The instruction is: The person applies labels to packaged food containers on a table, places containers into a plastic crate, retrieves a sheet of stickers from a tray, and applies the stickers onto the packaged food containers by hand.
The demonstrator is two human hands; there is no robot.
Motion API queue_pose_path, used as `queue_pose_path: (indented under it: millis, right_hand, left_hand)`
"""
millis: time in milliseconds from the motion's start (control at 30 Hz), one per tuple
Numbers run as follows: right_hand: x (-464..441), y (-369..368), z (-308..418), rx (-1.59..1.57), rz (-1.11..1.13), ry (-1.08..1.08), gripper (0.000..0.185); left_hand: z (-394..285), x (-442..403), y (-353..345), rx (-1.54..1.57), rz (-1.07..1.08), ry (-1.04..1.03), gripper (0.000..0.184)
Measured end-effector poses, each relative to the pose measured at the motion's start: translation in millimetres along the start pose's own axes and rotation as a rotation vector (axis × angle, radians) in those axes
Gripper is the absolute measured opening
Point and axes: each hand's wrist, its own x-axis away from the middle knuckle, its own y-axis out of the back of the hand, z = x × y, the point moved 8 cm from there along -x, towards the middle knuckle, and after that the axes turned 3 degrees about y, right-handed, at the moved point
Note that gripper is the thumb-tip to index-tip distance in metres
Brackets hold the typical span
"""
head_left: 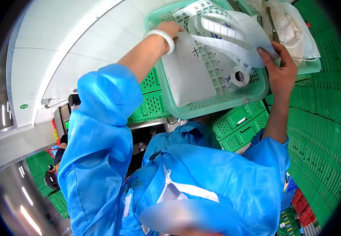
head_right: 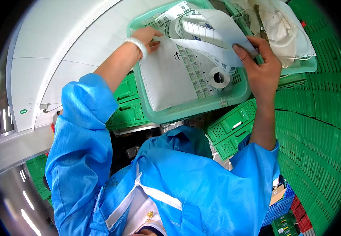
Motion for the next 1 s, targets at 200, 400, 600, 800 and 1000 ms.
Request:
queue_pose_path:
  millis: [200, 400, 600, 800, 1000]
  right_hand:
    - [6.3, 4.7, -1.7, 0.022, -0.065, 0.010, 0.031]
    - [8.8, 15.0, -7.6, -0.052, -0.168, 0.014, 0.035]
    - [11.9, 16.7, -12.4, -0.122, -0.247, -0.018, 0.035]
    - [14.2, 16.1, -9.3, -0.252, -0.311, 0.015, 0.034]
    - [18.4, 17.0, 37.9, 0.109, -0.387, 0.305, 0.038]
  left_hand:
    - [-2.7, -15.0, 2.5, -0.310, -0.020, 0.037, 0.021]
    - [14.6, -16.4, -22.6, -0.250, 0.167, -0.064, 0.030]
    - [35.6, 12.2, -32.4, -0.264, 0.025, -0.100, 0.044]
    - [37.9, 29.8, -33.1, -0.128, -0.061, -0.131, 0.045]
    - [14.0, 55.6, 4.0, 0.229, 0.217, -0.138, 0.040]
